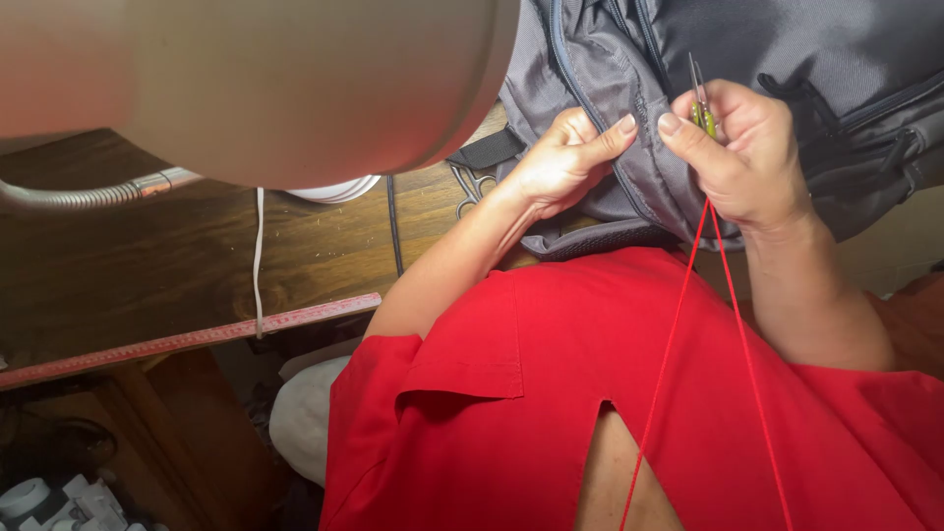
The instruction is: The person uses a seam ripper to open a seam on a gray backpack and then sews the fabric together using a needle and red thread.
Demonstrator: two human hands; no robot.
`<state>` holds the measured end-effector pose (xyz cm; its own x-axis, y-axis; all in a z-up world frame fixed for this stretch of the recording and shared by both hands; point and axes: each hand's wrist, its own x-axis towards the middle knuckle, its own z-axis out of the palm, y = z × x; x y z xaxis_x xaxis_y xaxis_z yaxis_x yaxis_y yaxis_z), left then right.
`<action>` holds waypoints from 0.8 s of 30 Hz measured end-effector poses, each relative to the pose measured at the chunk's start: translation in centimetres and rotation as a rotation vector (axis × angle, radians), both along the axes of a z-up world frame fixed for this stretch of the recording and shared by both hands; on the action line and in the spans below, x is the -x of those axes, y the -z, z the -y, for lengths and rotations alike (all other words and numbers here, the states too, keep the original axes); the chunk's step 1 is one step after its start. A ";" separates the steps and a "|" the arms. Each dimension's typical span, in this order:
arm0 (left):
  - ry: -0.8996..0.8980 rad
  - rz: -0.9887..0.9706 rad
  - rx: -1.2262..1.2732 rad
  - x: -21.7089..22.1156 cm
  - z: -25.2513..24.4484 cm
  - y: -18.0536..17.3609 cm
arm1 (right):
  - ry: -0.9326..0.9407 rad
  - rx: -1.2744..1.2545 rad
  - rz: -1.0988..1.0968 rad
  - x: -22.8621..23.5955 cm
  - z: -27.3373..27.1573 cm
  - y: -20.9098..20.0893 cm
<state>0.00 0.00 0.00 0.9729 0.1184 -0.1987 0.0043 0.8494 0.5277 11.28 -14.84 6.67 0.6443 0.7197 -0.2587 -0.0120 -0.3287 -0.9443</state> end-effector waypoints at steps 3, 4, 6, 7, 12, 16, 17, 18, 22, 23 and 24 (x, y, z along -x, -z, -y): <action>-0.006 0.034 -0.137 0.2 -0.4 -1.9 | -0.039 0.061 0.147 0.3 0.0 -0.6; -0.013 0.035 -0.312 0.2 -0.7 -2.9 | -0.050 0.068 0.205 0.4 0.0 -0.7; -0.034 0.025 -0.317 0.2 -0.6 -3.7 | -0.048 0.062 0.218 0.8 0.0 -0.4; -0.057 0.012 -0.328 0.2 -0.5 -4.1 | -0.049 0.049 0.229 1.1 -0.1 -0.3; -0.037 -0.222 -0.592 0.2 -1.1 -5.2 | -0.014 0.062 0.257 1.4 0.6 -0.7; -0.086 -0.128 -0.661 0.3 -0.9 -3.4 | -0.023 0.092 0.423 2.0 0.8 -1.5; -0.081 -0.125 -0.661 0.4 -1.0 -3.3 | -0.017 0.094 0.425 2.0 0.8 -1.4; -0.066 -0.115 -0.664 0.4 -1.1 -3.2 | -0.001 0.086 0.355 2.0 0.8 -1.4; -0.006 -0.048 -0.499 0.6 -1.6 -3.3 | 0.031 0.105 0.109 1.0 0.5 -1.3; -0.006 -0.042 -0.498 0.5 -1.6 -3.3 | 0.033 0.106 0.115 1.1 0.2 -1.6; -0.006 -0.027 -0.482 0.5 -1.6 -3.2 | 0.082 0.116 0.026 1.3 -0.1 -1.8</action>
